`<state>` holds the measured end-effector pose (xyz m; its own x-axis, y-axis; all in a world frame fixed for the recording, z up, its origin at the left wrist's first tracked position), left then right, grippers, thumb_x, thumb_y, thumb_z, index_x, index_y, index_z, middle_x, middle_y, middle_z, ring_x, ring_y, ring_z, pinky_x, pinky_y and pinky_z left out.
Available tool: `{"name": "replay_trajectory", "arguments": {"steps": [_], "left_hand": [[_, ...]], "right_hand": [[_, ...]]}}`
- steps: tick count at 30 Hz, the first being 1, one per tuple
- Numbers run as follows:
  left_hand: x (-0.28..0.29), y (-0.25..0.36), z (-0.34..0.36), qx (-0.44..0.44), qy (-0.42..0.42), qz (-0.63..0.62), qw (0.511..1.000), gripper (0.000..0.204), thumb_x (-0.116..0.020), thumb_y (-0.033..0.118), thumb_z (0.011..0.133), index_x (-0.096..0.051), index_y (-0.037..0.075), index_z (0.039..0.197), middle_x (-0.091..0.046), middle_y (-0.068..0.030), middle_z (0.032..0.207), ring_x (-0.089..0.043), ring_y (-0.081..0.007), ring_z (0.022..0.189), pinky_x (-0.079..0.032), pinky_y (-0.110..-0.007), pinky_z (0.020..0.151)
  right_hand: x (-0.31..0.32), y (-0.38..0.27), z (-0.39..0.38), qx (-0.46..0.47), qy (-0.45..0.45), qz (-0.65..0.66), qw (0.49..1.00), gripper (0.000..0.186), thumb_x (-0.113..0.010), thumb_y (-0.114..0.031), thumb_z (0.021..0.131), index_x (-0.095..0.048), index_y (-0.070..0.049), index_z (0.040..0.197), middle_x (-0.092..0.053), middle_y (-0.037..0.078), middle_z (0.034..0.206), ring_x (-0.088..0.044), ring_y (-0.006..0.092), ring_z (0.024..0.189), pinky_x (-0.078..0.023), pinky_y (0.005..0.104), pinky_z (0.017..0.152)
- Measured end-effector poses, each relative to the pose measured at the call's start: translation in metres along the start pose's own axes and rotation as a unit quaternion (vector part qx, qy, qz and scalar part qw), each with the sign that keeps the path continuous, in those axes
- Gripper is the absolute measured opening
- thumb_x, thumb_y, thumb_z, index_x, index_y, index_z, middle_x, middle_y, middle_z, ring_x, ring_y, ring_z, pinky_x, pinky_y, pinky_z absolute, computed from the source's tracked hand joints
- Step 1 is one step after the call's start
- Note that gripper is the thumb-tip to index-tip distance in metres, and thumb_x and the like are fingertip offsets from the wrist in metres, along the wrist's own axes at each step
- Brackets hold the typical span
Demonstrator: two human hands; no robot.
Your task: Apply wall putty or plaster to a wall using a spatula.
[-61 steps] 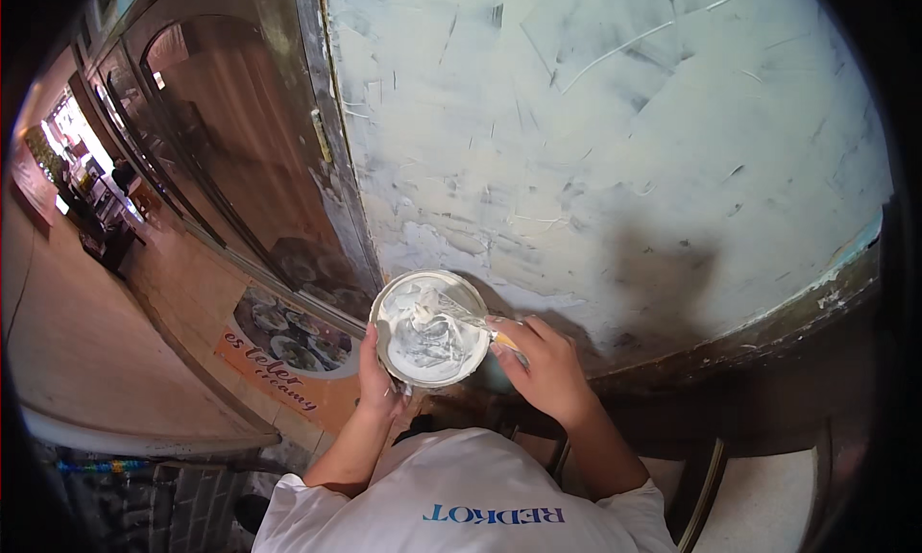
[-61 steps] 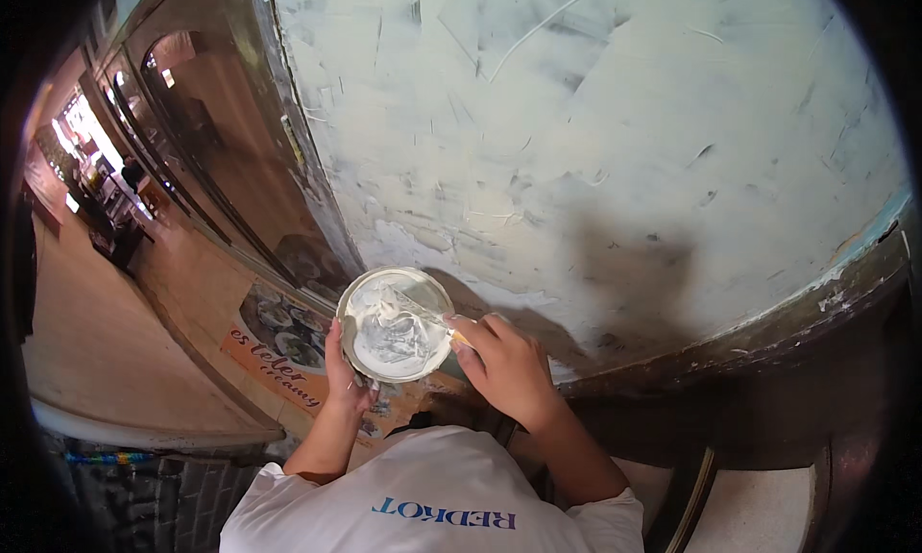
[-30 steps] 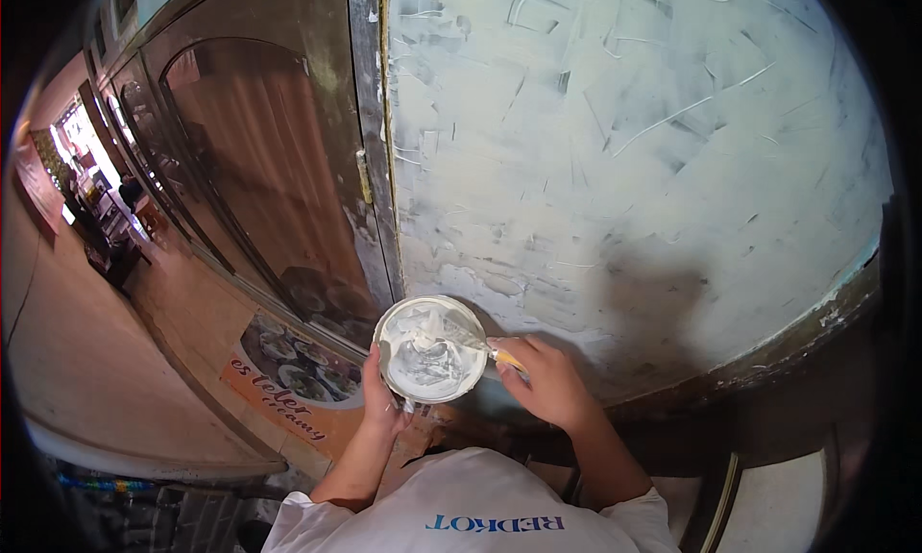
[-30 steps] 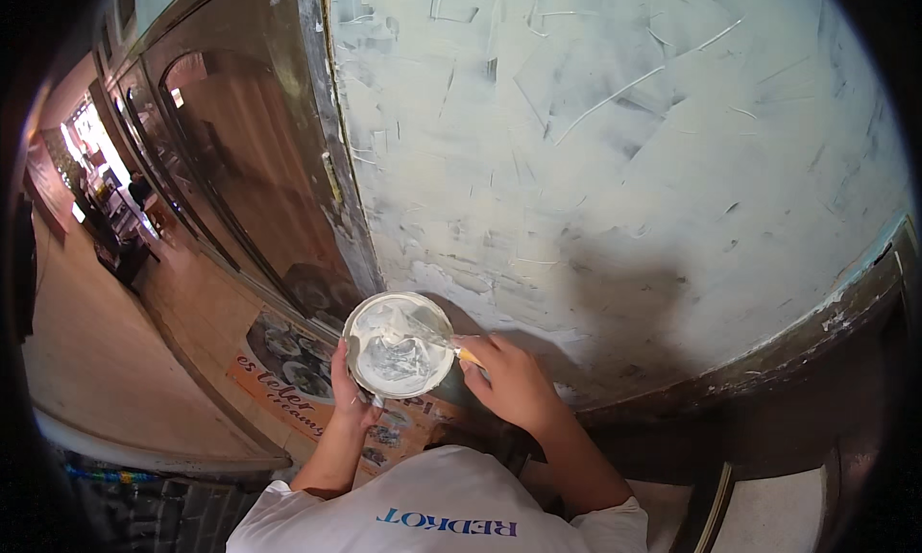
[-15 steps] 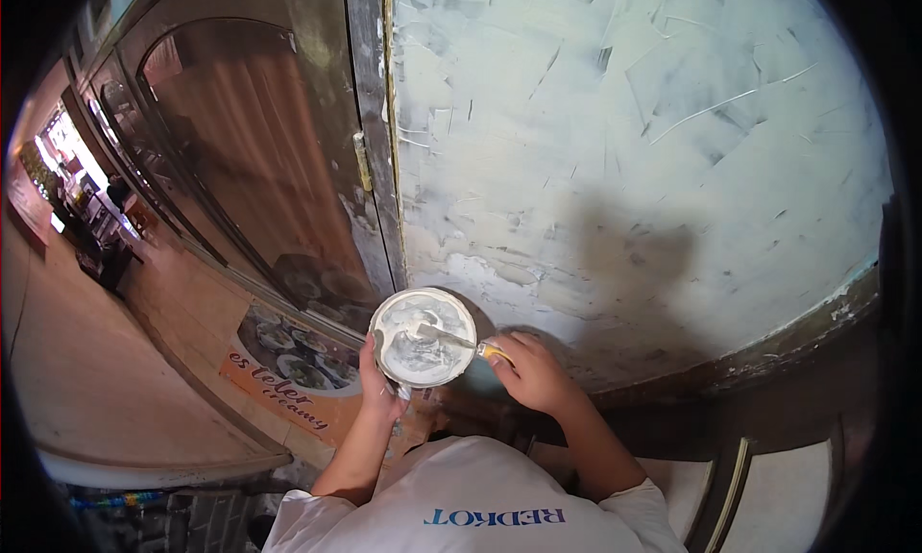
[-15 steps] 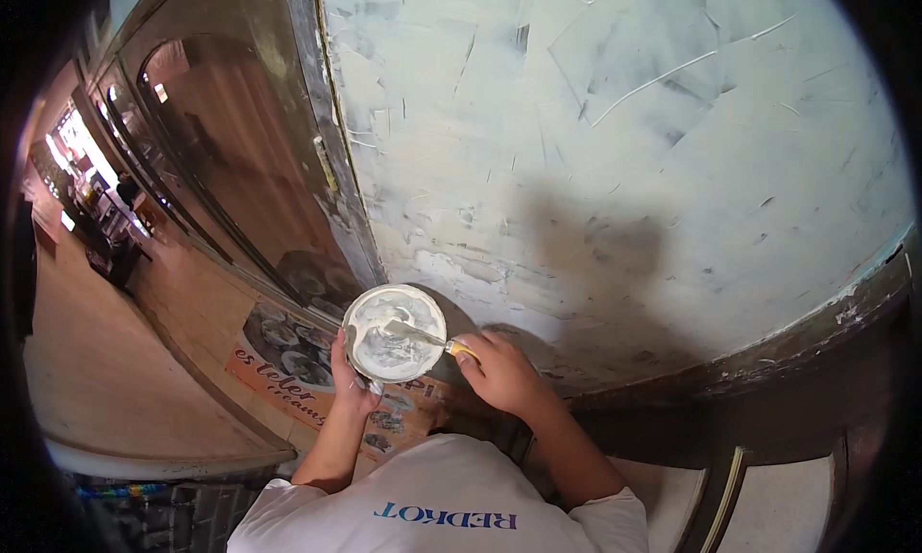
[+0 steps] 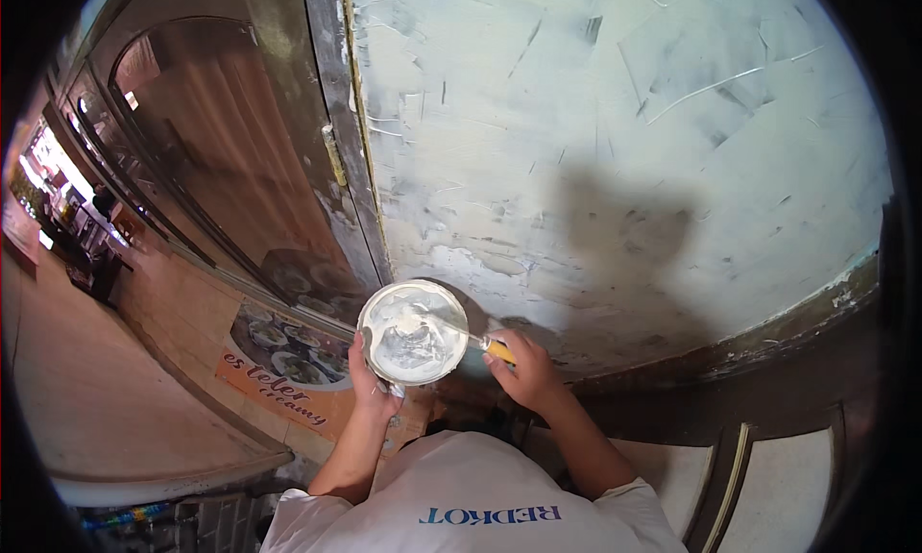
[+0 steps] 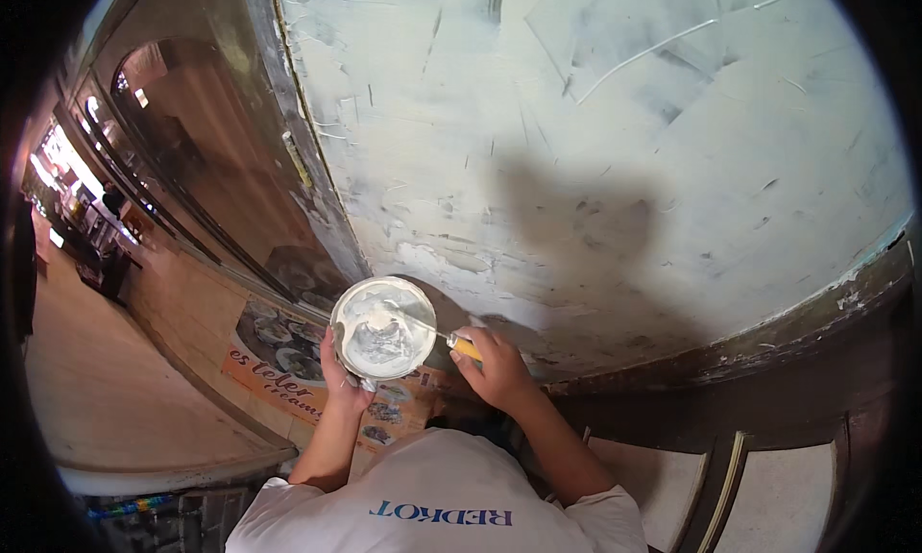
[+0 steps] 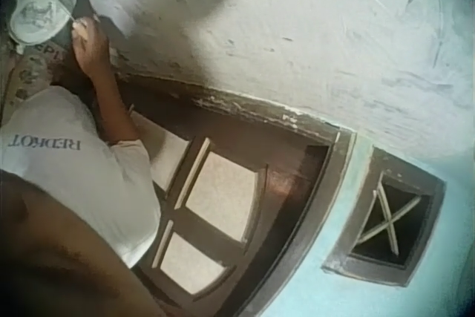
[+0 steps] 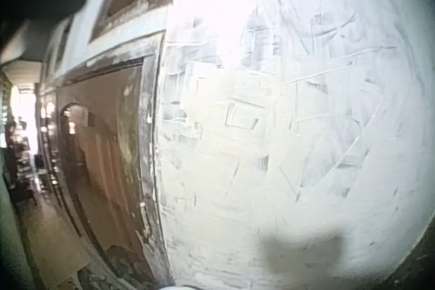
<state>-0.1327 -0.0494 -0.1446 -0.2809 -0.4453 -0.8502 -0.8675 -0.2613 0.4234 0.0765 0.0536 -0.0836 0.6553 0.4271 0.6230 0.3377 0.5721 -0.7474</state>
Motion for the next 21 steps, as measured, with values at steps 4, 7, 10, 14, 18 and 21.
{"name": "replay_trajectory", "arguments": {"steps": [4,7,10,14,18,21], "left_hand": [[-0.004,0.000,-0.002,-0.011,0.012,-0.006,1.000,0.057,-0.036,0.047,0.098,-0.045,0.006,0.137,-0.054,-0.0105,0.133,-0.053,-0.0262,0.120,-0.043,-0.040,0.102],[-0.007,0.001,-0.002,-0.010,0.010,-0.001,1.000,0.057,-0.036,0.048,0.097,-0.046,0.007,0.136,-0.054,-0.0096,0.133,-0.053,-0.0264,0.120,-0.043,-0.040,0.102],[-0.009,-0.001,-0.005,-0.011,0.018,0.008,1.000,0.058,-0.036,0.048,0.097,-0.046,0.007,0.136,-0.054,-0.0094,0.133,-0.053,-0.0264,0.120,-0.043,-0.040,0.101],[-0.008,0.001,-0.008,-0.016,0.015,0.017,1.000,0.058,-0.037,0.049,0.096,-0.047,0.007,0.135,-0.055,-0.0094,0.132,-0.054,-0.0268,0.120,-0.043,-0.041,0.101],[-0.004,0.001,-0.008,-0.014,0.032,0.017,0.999,0.057,-0.037,0.048,0.096,-0.047,0.007,0.135,-0.055,-0.0097,0.132,-0.054,-0.0272,0.119,-0.043,-0.041,0.101],[-0.003,0.002,-0.007,-0.019,0.019,0.020,0.999,0.057,-0.037,0.048,0.096,-0.047,0.007,0.135,-0.055,-0.0099,0.132,-0.054,-0.0272,0.119,-0.043,-0.041,0.101]], "right_hand": [[-0.002,-0.003,0.009,-0.004,0.049,-0.018,0.999,0.032,-0.063,-0.017,0.089,-0.054,-0.003,0.115,-0.064,0.021,0.098,-0.062,0.0404,0.089,-0.050,0.0432,0.075],[-0.007,-0.009,0.027,0.035,0.155,-0.008,0.987,0.029,-0.061,-0.016,0.091,-0.052,-0.002,0.114,-0.064,0.022,0.091,-0.063,0.0418,0.082,-0.051,0.0424,0.070],[-0.009,-0.016,0.038,-0.065,0.155,0.053,0.984,0.029,-0.059,-0.018,0.093,-0.050,-0.001,0.114,-0.063,0.023,0.090,-0.063,0.0419,0.081,-0.050,0.0442,0.067],[-0.023,0.017,0.024,-0.031,0.172,0.002,0.985,0.029,-0.055,-0.021,0.095,-0.049,-0.001,0.115,-0.061,0.022,0.086,-0.061,0.0426,0.078,-0.048,0.0446,0.065],[-0.027,0.026,0.011,-0.049,0.175,0.047,0.982,0.028,-0.055,-0.021,0.095,-0.049,-0.001,0.115,-0.060,0.022,0.084,-0.059,0.0441,0.075,-0.048,0.0439,0.064],[-0.023,0.009,0.028,-0.009,0.177,0.041,0.983,0.028,-0.054,-0.021,0.095,-0.049,-0.001,0.114,-0.059,0.022,0.083,-0.059,0.0439,0.074,-0.047,0.0428,0.063]]}}
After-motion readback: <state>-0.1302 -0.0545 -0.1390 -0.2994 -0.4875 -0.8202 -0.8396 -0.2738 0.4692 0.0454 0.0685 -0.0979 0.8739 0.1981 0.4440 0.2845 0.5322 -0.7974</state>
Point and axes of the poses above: each hand's wrist, its own z-axis towards the middle knuckle, its own x-axis out of the back of the hand, y = z × x, the point moved 1 cm from there along z, towards the middle knuckle
